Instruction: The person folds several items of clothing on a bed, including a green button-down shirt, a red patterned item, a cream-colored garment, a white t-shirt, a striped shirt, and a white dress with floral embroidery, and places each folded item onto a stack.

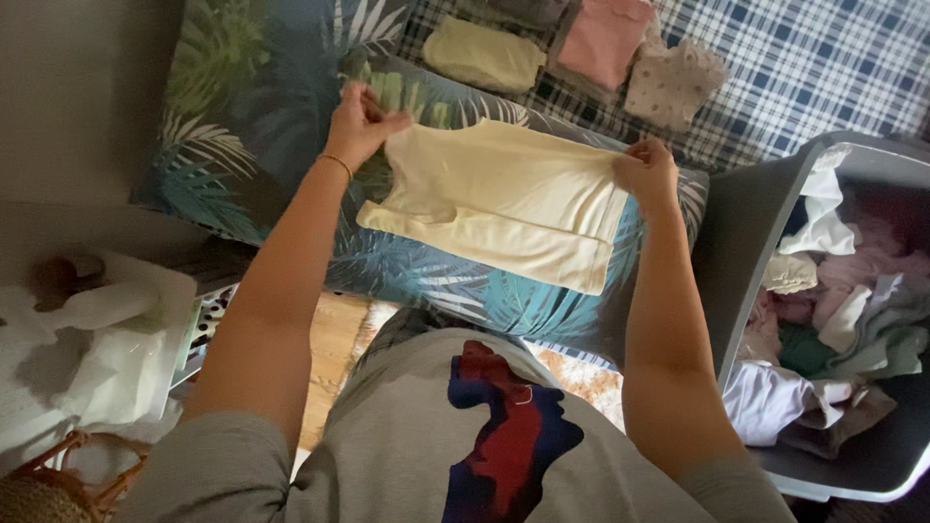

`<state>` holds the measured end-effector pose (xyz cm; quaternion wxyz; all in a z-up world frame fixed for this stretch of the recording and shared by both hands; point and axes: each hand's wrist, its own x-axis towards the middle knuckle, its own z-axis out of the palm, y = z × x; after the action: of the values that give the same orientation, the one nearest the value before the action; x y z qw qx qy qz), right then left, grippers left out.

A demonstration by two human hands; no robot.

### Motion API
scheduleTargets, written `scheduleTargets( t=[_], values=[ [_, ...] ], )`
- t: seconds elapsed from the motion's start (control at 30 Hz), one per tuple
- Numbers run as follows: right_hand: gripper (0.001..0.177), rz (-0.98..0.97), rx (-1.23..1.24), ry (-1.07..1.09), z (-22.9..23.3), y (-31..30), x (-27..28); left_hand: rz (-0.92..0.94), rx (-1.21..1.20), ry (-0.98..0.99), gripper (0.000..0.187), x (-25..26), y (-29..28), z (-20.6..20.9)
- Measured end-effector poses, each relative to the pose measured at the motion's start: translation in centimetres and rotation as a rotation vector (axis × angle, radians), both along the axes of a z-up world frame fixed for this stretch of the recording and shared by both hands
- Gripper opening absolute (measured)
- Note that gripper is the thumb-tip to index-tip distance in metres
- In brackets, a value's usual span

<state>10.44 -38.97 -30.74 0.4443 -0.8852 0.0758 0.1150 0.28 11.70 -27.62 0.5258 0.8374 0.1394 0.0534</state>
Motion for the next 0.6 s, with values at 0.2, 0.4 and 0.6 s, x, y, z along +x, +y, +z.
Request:
scheduleTargets(
  t=[0.2,0.4,0.6],
  values=[
    [0.014,-0.037,0.209,0.105,-0.6,-0.3,0.6,-0.296,0.154,0.290,0.039,1.6,0.9,-1.6],
    [0.016,-0.002,0.313,0.056,-1.3,-1.6,0.6,-0.296,0.094,0.158,0.046,1.3,2.1,-3.6],
    [0.013,-0.061,0.251,0.058,-0.2,-0.9,0.1,-0.352,0.737,-0.414,0.058,3.6,-6.8,-3.1]
  ],
)
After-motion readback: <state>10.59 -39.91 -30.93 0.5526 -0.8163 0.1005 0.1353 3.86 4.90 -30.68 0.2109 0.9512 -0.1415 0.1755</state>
